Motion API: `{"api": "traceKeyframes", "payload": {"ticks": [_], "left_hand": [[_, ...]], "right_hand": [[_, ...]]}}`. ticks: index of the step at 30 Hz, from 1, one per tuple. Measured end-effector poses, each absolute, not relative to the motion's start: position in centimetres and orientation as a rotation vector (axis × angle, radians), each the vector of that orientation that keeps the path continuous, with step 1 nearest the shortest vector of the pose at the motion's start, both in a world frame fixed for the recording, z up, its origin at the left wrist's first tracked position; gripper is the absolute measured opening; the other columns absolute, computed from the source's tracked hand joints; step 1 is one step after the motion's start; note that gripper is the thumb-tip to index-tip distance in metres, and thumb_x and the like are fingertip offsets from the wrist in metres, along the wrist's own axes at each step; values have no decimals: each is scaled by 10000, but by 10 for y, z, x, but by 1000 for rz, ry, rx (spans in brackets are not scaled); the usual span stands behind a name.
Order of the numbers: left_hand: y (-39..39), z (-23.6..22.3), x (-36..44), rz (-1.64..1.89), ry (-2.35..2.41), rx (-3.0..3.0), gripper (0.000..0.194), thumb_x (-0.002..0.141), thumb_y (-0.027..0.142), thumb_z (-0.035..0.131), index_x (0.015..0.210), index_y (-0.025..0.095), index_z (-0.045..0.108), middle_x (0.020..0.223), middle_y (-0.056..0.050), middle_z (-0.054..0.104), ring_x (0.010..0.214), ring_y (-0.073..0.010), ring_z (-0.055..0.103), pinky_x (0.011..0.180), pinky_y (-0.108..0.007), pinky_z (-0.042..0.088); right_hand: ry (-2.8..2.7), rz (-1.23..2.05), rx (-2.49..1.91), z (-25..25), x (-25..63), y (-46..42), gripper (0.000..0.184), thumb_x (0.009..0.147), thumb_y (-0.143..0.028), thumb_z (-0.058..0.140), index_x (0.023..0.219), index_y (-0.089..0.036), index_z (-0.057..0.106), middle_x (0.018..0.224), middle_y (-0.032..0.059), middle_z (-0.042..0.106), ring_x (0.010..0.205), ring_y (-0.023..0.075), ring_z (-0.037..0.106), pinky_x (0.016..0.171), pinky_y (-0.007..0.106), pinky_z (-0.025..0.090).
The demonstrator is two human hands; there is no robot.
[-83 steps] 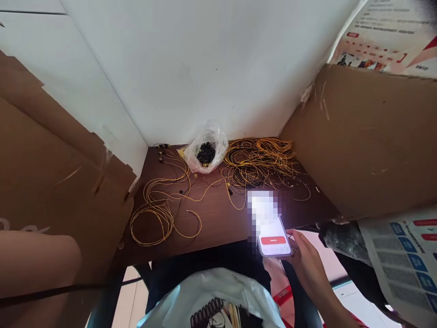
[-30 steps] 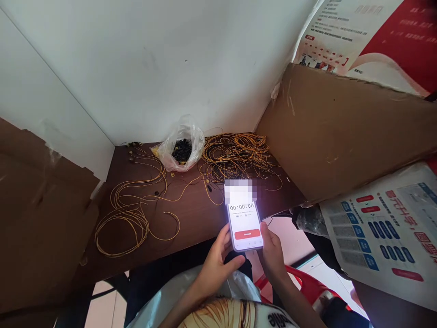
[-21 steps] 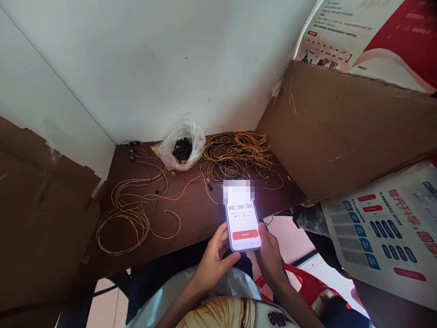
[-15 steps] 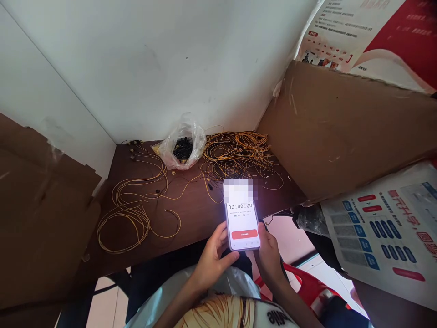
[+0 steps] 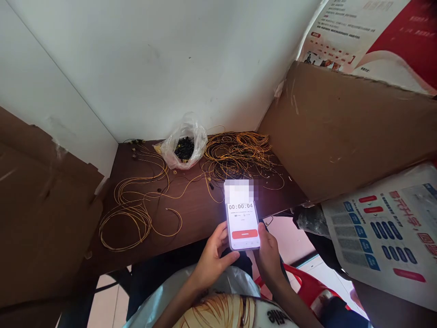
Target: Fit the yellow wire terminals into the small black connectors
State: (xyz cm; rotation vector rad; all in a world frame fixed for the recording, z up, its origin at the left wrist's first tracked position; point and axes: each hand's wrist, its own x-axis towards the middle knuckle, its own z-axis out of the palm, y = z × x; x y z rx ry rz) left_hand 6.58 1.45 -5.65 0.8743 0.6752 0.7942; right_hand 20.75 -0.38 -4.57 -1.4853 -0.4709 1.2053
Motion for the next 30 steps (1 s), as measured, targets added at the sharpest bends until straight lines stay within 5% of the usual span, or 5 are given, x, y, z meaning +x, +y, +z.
{"api": "traceKeyframes", "payload": {"ticks": [18,23,26,30], "left_hand": [[15,-69,60,668,611,998,801,700,166,725,1394,218,329,1402,-150,473,1282,-283,458,1077,-456,317],[6,-88,36,436,530,1063,847,617,177,799,1370,253,418,1331,-129,540,1221,-287,511,1055,-495,334],[-1,-103,19,360,495,981,775,625,225,797,1330,269,479,1312,-122,558,1224,-304,511,1055,-512,320],[-6,-118,10,353,365,780,903,531,223,837,1353,238,463,1358,-128,521,1316,-338,415,1105,-510,240]], "right_hand": [[-513,1177,-1600,-47,224,-8,609,678,-723,585,781,-134,697,734,91,725,653,224,660,602,305,496],[-674,1272,-1746,-36,283,-25,521,613,-675,677,595,-156,641,530,49,621,481,179,551,496,293,413],[-748,1312,-1885,-31,309,-41,436,525,-589,758,575,-163,680,648,102,659,617,238,617,570,338,447],[-796,1414,-1984,-46,311,-55,330,611,-526,713,628,-197,735,737,110,688,753,271,653,706,378,456]]}}
